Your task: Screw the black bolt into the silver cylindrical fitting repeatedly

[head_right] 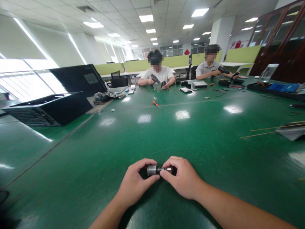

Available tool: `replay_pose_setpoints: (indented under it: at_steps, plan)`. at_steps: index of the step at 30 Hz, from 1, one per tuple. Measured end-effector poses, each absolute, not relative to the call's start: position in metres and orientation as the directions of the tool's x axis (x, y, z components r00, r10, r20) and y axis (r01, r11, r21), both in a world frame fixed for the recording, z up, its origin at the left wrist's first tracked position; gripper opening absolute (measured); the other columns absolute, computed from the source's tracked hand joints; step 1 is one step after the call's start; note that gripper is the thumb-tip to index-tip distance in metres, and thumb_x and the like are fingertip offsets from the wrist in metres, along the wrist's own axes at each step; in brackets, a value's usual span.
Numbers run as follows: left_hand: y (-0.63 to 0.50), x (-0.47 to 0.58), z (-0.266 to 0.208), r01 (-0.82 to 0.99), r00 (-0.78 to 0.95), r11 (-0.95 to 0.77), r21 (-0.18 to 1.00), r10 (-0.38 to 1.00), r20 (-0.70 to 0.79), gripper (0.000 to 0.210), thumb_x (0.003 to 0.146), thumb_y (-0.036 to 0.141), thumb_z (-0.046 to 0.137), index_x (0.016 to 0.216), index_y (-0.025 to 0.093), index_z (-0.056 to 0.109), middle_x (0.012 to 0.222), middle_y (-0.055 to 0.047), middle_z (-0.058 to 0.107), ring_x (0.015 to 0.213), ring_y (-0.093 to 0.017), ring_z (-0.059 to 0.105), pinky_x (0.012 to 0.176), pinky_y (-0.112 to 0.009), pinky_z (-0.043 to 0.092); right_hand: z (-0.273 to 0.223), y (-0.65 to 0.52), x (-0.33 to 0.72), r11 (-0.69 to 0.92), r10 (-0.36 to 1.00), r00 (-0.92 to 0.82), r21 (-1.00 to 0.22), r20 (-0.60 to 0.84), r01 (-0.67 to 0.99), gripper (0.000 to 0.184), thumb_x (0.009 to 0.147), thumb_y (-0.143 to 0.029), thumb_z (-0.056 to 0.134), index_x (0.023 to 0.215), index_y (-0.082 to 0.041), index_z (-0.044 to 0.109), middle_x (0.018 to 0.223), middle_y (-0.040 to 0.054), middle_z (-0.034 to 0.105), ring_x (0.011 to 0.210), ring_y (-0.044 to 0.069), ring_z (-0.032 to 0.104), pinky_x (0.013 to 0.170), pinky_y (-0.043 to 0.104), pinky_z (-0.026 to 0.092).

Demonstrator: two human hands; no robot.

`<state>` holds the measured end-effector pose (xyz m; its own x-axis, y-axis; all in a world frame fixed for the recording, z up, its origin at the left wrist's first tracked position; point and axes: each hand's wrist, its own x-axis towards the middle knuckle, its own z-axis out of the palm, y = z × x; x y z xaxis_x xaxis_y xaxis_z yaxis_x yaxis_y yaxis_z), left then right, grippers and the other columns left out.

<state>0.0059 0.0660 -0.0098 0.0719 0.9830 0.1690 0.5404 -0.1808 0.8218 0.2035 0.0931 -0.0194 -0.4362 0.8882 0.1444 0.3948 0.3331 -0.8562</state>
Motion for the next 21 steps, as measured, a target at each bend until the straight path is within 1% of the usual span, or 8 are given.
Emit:
replay_pose_setpoints:
  at_steps: [5, 15, 21]
  plan:
    - [0.0654, 0.0058, -0.0095, 0.548, 0.095, -0.197, 0.813, 0.980, 0.173, 0.026, 0.068, 0.017, 0.076, 0.093, 0.022, 0.071, 0.091, -0.001, 0.073, 0.086, -0.021, 0.066, 0.081, -0.032, 0.050, -0.0179, 0.0940, 0.2028, 0.346, 0.883, -0.446, -0.847, 0.148, 0.403, 0.009, 0.084, -0.026, 0.066, 0.080, -0.020, 0.070, 0.078, -0.0005, 0.066, 0.076, 0.016, 0.060, 0.070, 0.028, 0.040]
    - [0.0650, 0.0068, -0.0091, 0.563, 0.127, -0.208, 0.800, 0.978, 0.165, 0.025, 0.070, 0.014, 0.075, 0.093, 0.023, 0.070, 0.091, 0.000, 0.073, 0.086, -0.019, 0.066, 0.080, -0.029, 0.049, -0.0186, 0.0936, 0.2034, 0.353, 0.879, -0.457, -0.834, 0.140, 0.424, 0.007, 0.083, -0.026, 0.067, 0.079, -0.021, 0.070, 0.079, -0.0001, 0.067, 0.078, 0.017, 0.060, 0.072, 0.029, 0.039]
    - [0.0655, 0.0075, -0.0076, 0.567, 0.128, -0.202, 0.798, 0.979, 0.157, 0.024, 0.070, 0.015, 0.075, 0.092, 0.022, 0.070, 0.091, 0.000, 0.073, 0.086, -0.019, 0.066, 0.080, -0.030, 0.049, -0.0202, 0.0937, 0.2035, 0.359, 0.877, -0.459, -0.829, 0.143, 0.428, 0.006, 0.083, -0.026, 0.068, 0.079, -0.021, 0.070, 0.079, -0.0010, 0.067, 0.078, 0.017, 0.060, 0.072, 0.029, 0.039]
